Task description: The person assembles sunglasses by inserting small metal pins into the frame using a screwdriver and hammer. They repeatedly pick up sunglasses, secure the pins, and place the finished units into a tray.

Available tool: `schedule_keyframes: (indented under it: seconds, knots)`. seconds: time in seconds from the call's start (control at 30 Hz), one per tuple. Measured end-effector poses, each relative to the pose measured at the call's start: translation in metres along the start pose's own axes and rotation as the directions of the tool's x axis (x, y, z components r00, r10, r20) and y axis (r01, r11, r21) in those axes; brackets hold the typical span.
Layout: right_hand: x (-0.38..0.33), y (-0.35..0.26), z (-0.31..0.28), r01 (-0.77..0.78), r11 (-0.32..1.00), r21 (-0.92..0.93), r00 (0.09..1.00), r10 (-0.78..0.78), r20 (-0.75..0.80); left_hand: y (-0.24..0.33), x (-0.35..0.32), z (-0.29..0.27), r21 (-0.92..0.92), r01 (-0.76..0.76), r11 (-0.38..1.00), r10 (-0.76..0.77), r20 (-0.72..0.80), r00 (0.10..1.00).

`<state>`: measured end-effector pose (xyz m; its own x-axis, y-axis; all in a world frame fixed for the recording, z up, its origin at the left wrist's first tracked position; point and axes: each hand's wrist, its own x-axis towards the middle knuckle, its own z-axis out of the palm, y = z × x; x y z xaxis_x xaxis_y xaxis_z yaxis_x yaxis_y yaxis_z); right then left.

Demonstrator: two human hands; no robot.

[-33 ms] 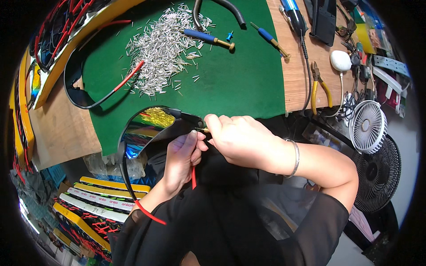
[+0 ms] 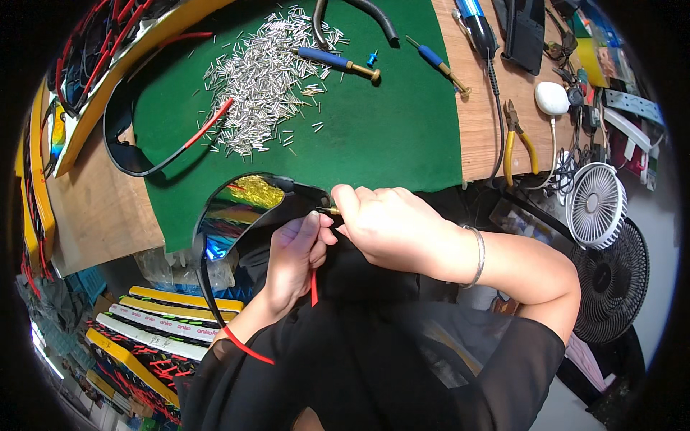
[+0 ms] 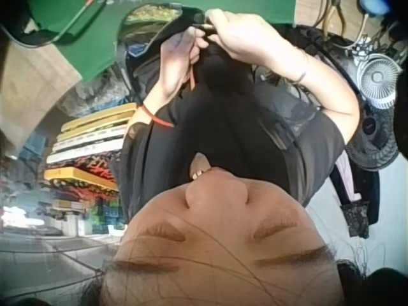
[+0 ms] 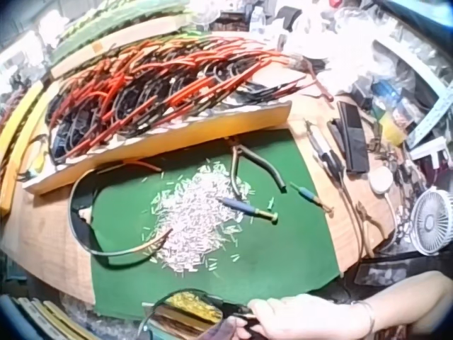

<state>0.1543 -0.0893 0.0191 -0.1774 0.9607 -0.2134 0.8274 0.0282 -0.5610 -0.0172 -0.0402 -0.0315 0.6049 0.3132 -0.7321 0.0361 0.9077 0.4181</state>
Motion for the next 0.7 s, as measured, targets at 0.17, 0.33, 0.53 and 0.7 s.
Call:
schedule_keyframes:
  seconds: [0.17, 0.33, 0.53, 0.7]
  knots:
    - [-0.001, -0.001, 0.001, -0.017, 1.000, -0.003, 1.000, 0.017, 0.002, 0.000, 0.001, 0.001, 0.047, 0.004, 0.999, -0.003, -0.013, 1.000]
    - [-0.002, 0.000, 0.004, -0.017, 0.999, -0.033, 1.000, 0.017, -0.003, 0.004, -0.001, 0.003, 0.047, 0.026, 0.999, -0.025, -0.023, 0.999]
    - [-0.012, 0.001, -0.020, 0.014, 1.000, -0.022, 0.999, -0.013, 0.046, 0.015, -0.015, 0.007, -0.006, 0.021, 1.000, -0.021, -0.015, 1.000]
    - [0.001, 0.041, -0.033, -0.237, 0.921, -0.310, 0.923, 0.114, -0.369, 0.045, -0.017, 0.012, -0.025, -0.139, 0.990, 0.140, 0.027, 0.990]
